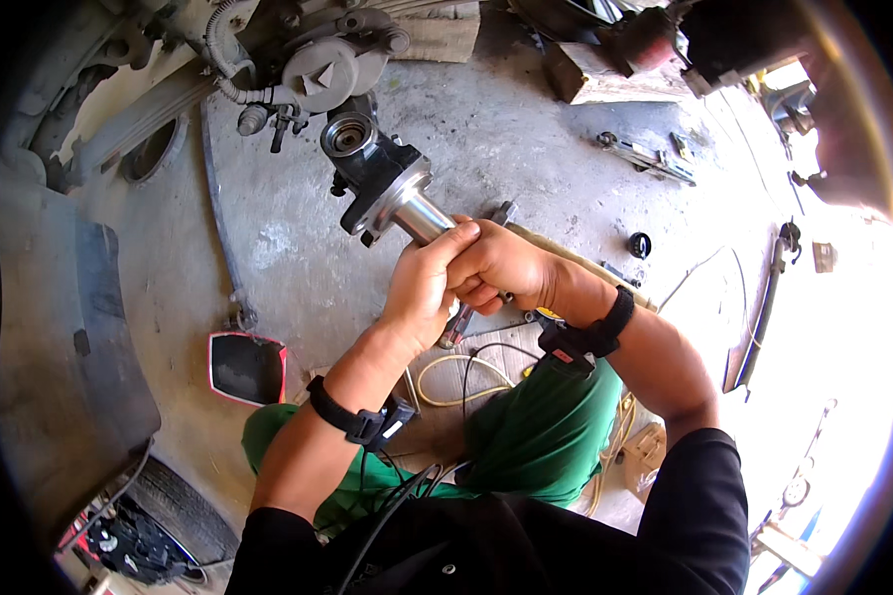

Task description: The person holds a metal steering knuckle assembly, retrieves hardware from a box on the floor, and fits parts onto the assembly by hand.

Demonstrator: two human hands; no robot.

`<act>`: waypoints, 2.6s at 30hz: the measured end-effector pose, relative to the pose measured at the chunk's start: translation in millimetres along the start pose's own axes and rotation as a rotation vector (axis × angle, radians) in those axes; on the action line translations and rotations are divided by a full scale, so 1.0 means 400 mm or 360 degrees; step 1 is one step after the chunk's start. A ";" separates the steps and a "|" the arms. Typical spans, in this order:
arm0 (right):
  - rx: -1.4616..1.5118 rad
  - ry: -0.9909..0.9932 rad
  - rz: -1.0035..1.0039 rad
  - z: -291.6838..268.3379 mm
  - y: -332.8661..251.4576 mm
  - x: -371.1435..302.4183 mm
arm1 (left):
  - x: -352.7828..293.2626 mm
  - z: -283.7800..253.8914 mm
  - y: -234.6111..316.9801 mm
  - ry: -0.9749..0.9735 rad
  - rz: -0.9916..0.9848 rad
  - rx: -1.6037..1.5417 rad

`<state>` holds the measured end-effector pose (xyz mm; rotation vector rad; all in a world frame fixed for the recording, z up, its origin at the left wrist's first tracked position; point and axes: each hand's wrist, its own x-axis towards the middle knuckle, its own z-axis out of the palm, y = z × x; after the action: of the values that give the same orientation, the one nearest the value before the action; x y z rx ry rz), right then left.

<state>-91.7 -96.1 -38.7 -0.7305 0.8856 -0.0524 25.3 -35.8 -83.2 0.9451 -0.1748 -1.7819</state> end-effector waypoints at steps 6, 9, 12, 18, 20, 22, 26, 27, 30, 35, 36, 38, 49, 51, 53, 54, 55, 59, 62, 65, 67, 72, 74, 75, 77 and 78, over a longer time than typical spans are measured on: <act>-0.0138 0.0437 -0.0311 0.053 0.073 0.015 | 0.005 -0.082 0.021 -0.0261 -0.0107 0.0027; 0.0402 0.0940 -0.0567 0.264 0.168 0.089 | -0.080 -0.181 0.120 -0.0317 -0.0196 0.0566; 0.0729 0.1280 -0.1063 0.413 0.230 0.308 | -0.099 -0.252 0.274 -0.0322 -0.0337 0.0950; 0.0777 0.1177 -0.1249 0.468 0.149 0.299 | -0.095 -0.310 0.292 -0.0299 -0.0470 0.0872; 0.0709 0.1072 -0.1228 0.453 0.148 0.295 | -0.090 -0.310 0.284 -0.0212 -0.0424 0.0846; 0.0645 0.0801 -0.1027 0.413 0.200 0.318 | -0.102 -0.292 0.272 -0.0073 -0.0377 0.0772; 0.0555 0.0633 -0.0700 0.374 0.199 0.289 | -0.116 -0.257 0.199 0.0164 -0.0158 0.0618; 0.0465 0.0627 -0.0698 0.331 0.211 0.265 | -0.111 -0.235 0.157 0.0213 -0.0077 0.0552; -0.0340 0.0230 -0.0053 0.130 0.096 0.083 | -0.118 -0.048 -0.012 0.0828 0.0332 -0.0010; -0.0484 -0.0236 0.0059 -0.064 0.017 0.048 | -0.028 0.141 -0.082 0.0990 0.0314 -0.0361; -0.0433 -0.0200 0.0039 -0.058 0.012 0.038 | -0.027 0.146 -0.077 0.0937 0.0326 -0.0362; -0.0325 -0.0118 0.0041 -0.030 0.009 0.031 | -0.029 0.124 -0.069 0.0876 0.0252 -0.0309; 0.0038 0.0122 -0.0136 0.030 0.027 0.001 | -0.007 -0.054 0.007 -0.0184 0.0070 0.0149; 0.0125 0.0234 -0.0216 0.055 0.072 0.011 | -0.015 -0.076 0.018 -0.0304 0.0093 0.0122; 0.0440 0.0512 -0.0356 0.141 0.140 0.040 | -0.050 -0.141 0.062 -0.0303 -0.0133 0.0402; 0.0691 0.0771 -0.0465 0.222 0.174 0.081 | -0.076 -0.168 0.098 -0.0354 -0.0144 0.0486; 0.0737 0.1025 -0.0563 0.311 0.191 0.152 | -0.108 -0.206 0.150 -0.0379 -0.0239 0.0569; 0.0909 0.1120 -0.1022 0.463 0.188 0.330 | -0.144 -0.326 0.298 -0.0215 -0.0053 0.1096; 0.1079 0.1021 -0.1191 0.469 0.195 0.331 | -0.143 -0.321 0.274 -0.0067 -0.0079 0.0961; 0.0527 0.1239 -0.1088 0.430 0.201 0.331 | -0.129 -0.291 0.259 -0.0116 -0.0162 0.0976; 0.0635 0.0958 -0.0934 0.428 0.180 0.307 | -0.139 -0.264 0.260 -0.0137 -0.0147 0.0847; 0.0727 0.0767 -0.0642 0.401 0.135 0.255 | -0.124 -0.294 0.236 0.0142 -0.0028 0.0789; 0.0547 0.0794 -0.0632 0.350 0.163 0.235 | -0.106 -0.283 0.176 0.0213 0.0053 0.0665; 0.0338 0.0943 -0.0865 0.297 0.206 0.255 | -0.106 -0.208 0.110 0.0305 0.0118 0.0542; -0.0422 0.0502 -0.0197 0.203 0.125 0.112 | -0.139 -0.113 0.005 0.0644 0.0293 0.0141; -0.0691 0.0290 -0.0211 0.144 0.094 0.072 | -0.132 -0.008 -0.036 0.0846 0.0392 -0.0047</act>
<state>-40.9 -45.1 -57.5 -1.2045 1.0347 -0.0453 23.4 16.0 -65.8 1.2818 0.0724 -1.2575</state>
